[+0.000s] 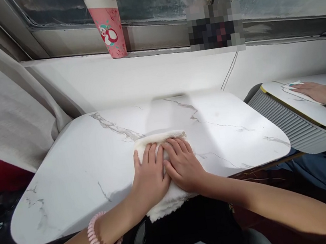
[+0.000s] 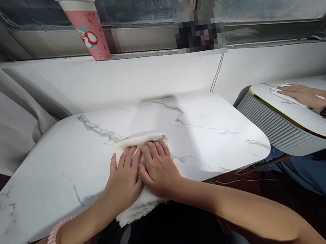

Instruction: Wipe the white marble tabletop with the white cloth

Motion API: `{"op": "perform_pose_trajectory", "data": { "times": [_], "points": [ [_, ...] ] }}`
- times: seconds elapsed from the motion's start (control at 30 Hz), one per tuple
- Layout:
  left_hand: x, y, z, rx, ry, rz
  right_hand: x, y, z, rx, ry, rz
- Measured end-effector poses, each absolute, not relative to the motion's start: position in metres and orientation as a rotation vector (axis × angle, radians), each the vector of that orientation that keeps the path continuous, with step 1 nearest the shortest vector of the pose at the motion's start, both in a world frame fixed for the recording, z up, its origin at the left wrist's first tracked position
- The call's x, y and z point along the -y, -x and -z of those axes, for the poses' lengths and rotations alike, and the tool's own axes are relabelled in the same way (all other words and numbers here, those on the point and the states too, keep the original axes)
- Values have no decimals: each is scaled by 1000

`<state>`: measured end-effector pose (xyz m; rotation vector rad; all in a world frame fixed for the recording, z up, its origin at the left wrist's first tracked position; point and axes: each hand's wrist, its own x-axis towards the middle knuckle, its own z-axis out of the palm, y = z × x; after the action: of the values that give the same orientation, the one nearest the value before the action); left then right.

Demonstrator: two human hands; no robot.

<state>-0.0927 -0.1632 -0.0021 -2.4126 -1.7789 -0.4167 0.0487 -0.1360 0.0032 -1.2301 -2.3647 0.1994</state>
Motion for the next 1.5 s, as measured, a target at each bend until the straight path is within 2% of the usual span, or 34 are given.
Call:
{"op": "perform_pose_trajectory", "data": {
  "times": [0.4,0.8,1.03,1.5],
  "points": [
    [175,139,3,1844,2453,320,140,-8,-4,2403,1062,-371],
    [96,192,-22,2010,2686,-3,78,49,4,2322,1151,-359],
    [22,221,-10,1887,2702,284,15,79,5,2224,1268,-334],
    [-58,236,0,1904,2562,326,-68,95,6,2189,1242,-320]
  ]
}}
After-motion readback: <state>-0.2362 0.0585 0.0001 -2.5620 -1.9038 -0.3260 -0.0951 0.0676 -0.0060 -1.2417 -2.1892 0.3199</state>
